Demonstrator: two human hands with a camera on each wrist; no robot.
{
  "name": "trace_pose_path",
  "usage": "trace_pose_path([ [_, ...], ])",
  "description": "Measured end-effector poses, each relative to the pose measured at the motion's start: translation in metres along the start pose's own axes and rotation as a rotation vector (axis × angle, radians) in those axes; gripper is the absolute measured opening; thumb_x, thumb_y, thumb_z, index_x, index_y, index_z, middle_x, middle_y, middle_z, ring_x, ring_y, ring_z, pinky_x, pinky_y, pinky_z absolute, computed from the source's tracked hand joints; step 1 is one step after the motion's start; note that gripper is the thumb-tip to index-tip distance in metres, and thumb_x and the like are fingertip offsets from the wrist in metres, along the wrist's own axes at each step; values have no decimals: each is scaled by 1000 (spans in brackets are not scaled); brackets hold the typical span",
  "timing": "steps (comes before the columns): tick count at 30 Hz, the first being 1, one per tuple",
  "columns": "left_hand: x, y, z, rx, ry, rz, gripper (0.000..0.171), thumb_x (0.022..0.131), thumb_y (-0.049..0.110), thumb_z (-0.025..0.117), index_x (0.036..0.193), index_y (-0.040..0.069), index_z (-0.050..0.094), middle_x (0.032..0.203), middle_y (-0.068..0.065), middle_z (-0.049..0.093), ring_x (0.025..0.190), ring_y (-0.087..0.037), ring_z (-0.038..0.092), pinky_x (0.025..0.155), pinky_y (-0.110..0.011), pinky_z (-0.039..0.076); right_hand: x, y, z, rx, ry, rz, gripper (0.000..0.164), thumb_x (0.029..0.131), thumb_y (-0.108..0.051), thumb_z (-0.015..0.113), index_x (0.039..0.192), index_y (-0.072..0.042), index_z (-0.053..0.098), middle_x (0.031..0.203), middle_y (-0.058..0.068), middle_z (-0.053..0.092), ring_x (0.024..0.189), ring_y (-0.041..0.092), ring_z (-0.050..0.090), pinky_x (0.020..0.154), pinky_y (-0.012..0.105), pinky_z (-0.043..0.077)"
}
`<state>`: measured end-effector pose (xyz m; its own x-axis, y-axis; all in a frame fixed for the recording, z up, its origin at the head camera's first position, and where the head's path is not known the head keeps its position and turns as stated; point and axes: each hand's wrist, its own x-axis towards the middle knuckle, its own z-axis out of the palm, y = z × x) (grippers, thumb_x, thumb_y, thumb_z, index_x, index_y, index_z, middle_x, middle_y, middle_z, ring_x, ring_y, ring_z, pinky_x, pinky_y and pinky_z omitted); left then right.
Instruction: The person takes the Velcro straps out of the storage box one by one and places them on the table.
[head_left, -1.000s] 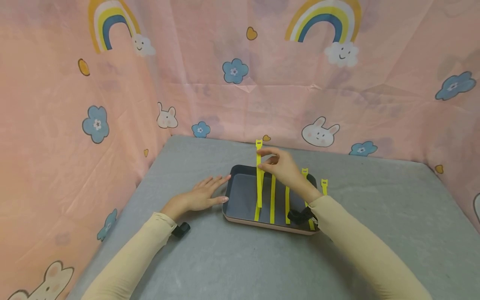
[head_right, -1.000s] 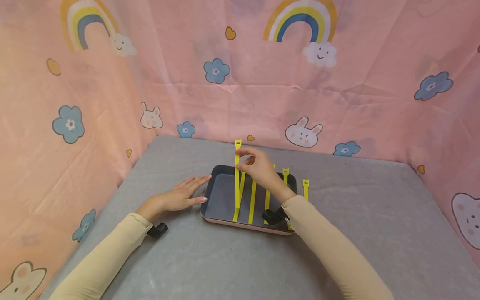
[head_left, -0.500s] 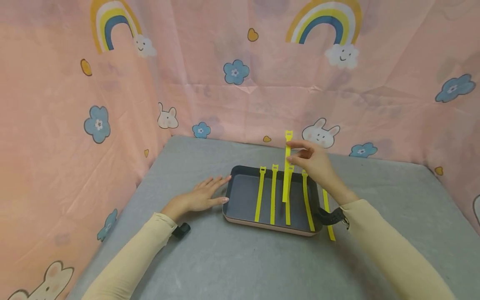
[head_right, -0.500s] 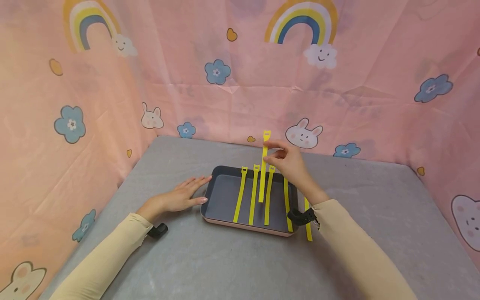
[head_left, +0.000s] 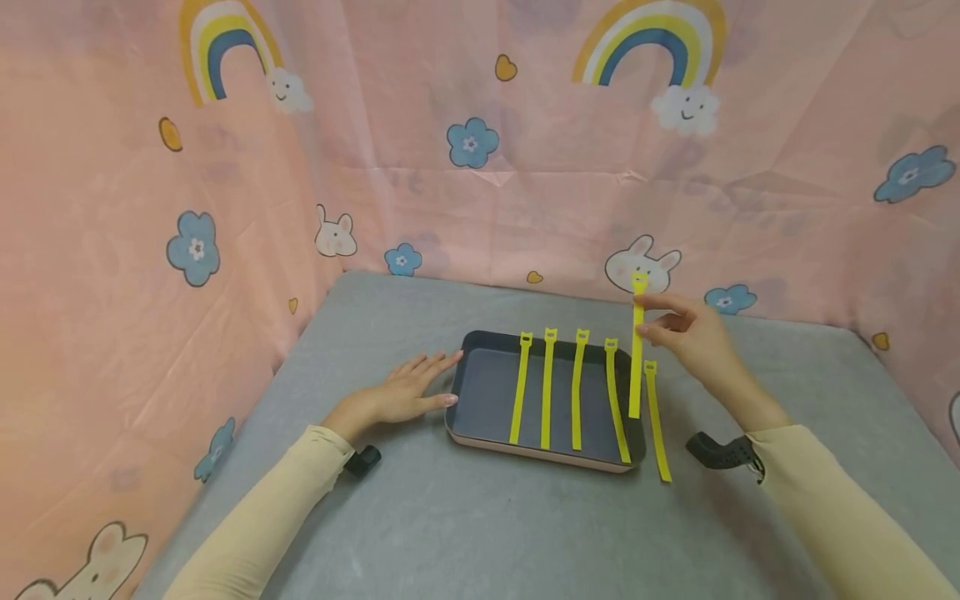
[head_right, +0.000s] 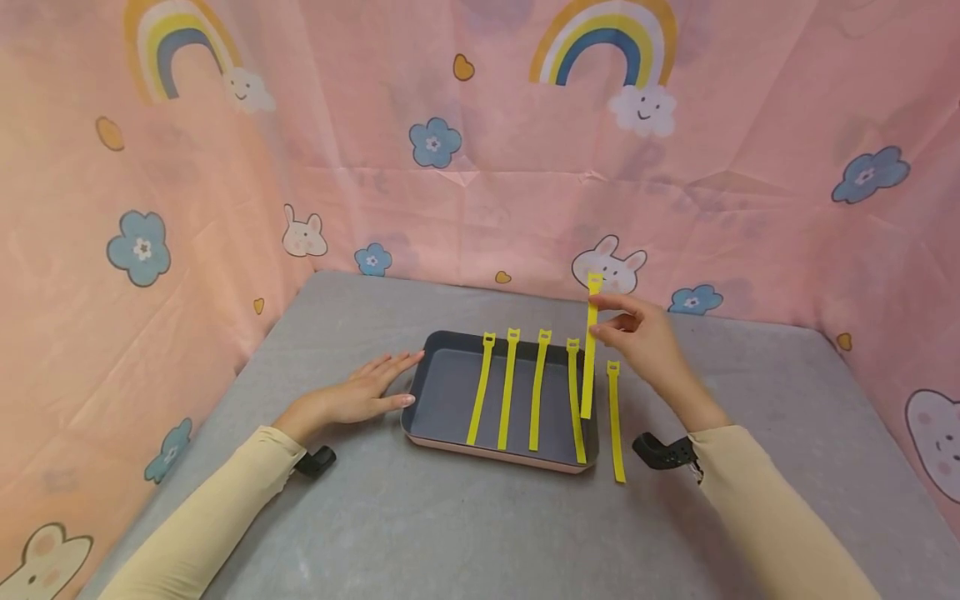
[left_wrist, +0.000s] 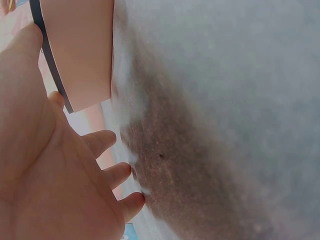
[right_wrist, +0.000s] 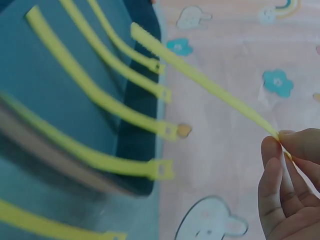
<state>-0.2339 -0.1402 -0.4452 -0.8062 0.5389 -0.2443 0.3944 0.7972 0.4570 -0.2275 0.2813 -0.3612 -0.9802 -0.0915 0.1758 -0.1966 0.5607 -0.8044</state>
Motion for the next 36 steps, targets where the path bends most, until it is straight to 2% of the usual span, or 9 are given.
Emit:
trace_pose_path([
  [7, 0, -1, 0, 1, -3, 8, 74, 90, 68, 36, 148, 46, -4, 162, -2, 4, 150, -34, 2, 117, -61, 7, -13, 24, -13, -39, 12, 29, 45, 88, -32, 66, 131, -22, 56, 117, -22, 56, 80, -6, 63, 67, 19, 51],
  [12, -1, 0, -1, -7, -2, 7, 74, 90, 67, 36, 148, 46, -4, 162, -2, 4, 150, -34, 2, 117, -61, 6, -22, 38, -24, -82, -35, 82, 49, 89, -38, 63, 135, -24, 52, 122, -20, 56, 84, -6, 62, 70, 21, 50],
  [16, -1, 0, -1, -3, -4, 5, 74, 90, 68, 36, 148, 46, -4, 162, -2, 4, 150, -34, 2, 117, -61, 6, -29, 51, -32, -123, -84, 127, 55, 89, -42, 62, 138, -21, 49, 116, -24, 57, 84, -3, 62, 75, 24, 48],
  [21, -1, 1, -1, 4, -7, 2, 74, 90, 69, 35, 148, 46, -4, 162, -1, 3, 150, -34, 1, 117, -61, 6, -36, 68, -39, -144, -112, 157, 58, 87, -42, 64, 137, -14, 50, 113, -27, 58, 84, -5, 62, 74, 21, 48],
  [24, -1, 0, -1, 0, -8, 1, 74, 90, 68, 35, 149, 45, -4, 162, -1, 3, 150, -34, 1, 117, -61, 6, -40, 75, -39, -178, -132, 186, 59, 87, -43, 65, 136, -13, 51, 122, -12, 62, 84, -11, 60, 76, 24, 47],
  [28, -1, 0, -1, -5, -7, 2, 75, 90, 67, 36, 149, 44, -3, 162, -2, 3, 150, -34, 1, 117, -61, 6, -43, 86, -36, -230, -169, 207, 58, 87, -43, 65, 136, -14, 51, 132, 13, 58, 83, -12, 58, 75, 29, 48],
  [30, -1, 0, -1, -4, -6, 2, 74, 90, 67, 36, 149, 44, -3, 162, -2, 4, 150, -35, 1, 117, -61, 6, -43, 92, -33, -234, -195, 215, 58, 87, -42, 65, 136, -14, 51, 132, 18, 57, 83, -12, 58, 72, 28, 49],
  [36, -1, 1, -1, -2, -3, 1, 74, 91, 67, 36, 149, 45, -4, 162, -2, 4, 149, -35, 2, 117, -61, 6, -46, 102, -26, -226, -253, 220, 58, 87, -37, 67, 136, -11, 51, 134, 23, 52, 83, -4, 61, 66, 28, 52],
])
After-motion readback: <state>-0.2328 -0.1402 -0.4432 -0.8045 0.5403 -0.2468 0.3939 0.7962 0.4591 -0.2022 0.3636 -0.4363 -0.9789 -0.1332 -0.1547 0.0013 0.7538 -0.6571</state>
